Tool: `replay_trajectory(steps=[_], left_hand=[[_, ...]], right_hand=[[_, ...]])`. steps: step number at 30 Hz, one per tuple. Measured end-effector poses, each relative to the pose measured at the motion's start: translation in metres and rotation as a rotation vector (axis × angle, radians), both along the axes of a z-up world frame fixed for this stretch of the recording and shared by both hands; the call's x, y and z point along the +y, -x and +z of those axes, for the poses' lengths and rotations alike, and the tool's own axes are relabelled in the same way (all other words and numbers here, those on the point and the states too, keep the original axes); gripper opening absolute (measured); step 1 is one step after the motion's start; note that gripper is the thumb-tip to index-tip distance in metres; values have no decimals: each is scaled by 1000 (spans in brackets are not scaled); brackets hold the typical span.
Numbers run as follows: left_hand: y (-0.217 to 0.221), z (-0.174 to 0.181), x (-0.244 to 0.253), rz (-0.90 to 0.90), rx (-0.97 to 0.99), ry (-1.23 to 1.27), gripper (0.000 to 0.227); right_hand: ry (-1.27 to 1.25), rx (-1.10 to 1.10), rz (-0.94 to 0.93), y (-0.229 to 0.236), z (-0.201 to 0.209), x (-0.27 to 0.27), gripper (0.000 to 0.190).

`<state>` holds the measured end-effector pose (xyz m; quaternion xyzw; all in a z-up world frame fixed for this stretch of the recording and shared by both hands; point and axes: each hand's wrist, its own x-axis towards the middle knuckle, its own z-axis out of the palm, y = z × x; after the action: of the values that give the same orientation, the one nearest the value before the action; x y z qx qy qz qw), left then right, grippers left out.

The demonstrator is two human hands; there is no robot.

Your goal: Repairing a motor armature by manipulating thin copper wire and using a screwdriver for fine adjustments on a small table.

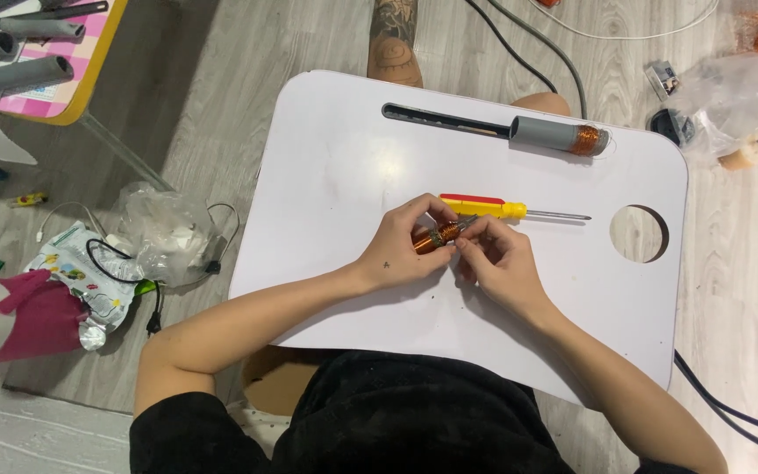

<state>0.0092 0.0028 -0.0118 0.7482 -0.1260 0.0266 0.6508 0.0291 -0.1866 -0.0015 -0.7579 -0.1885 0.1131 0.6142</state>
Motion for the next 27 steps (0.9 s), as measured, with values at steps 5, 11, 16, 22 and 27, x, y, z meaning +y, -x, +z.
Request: replay_trajectory(steps=[5, 11, 16, 22, 27], left_hand=[[0, -3, -3, -1, 11, 61, 28], [0, -2, -2, 4, 37, 107, 24], [3, 12, 2, 56, 0, 5, 20], [6, 17, 2, 87, 116, 42, 20], [2, 3, 5, 51, 105, 63, 36]], right_hand=[[30, -6, 20, -2, 3, 0, 6], [45, -38, 43, -1, 8, 2, 6], [99, -154, 23, 0, 9, 4, 4], [174, -268, -24, -2, 8, 3, 3], [88, -291, -41, -3, -3, 1, 7]])
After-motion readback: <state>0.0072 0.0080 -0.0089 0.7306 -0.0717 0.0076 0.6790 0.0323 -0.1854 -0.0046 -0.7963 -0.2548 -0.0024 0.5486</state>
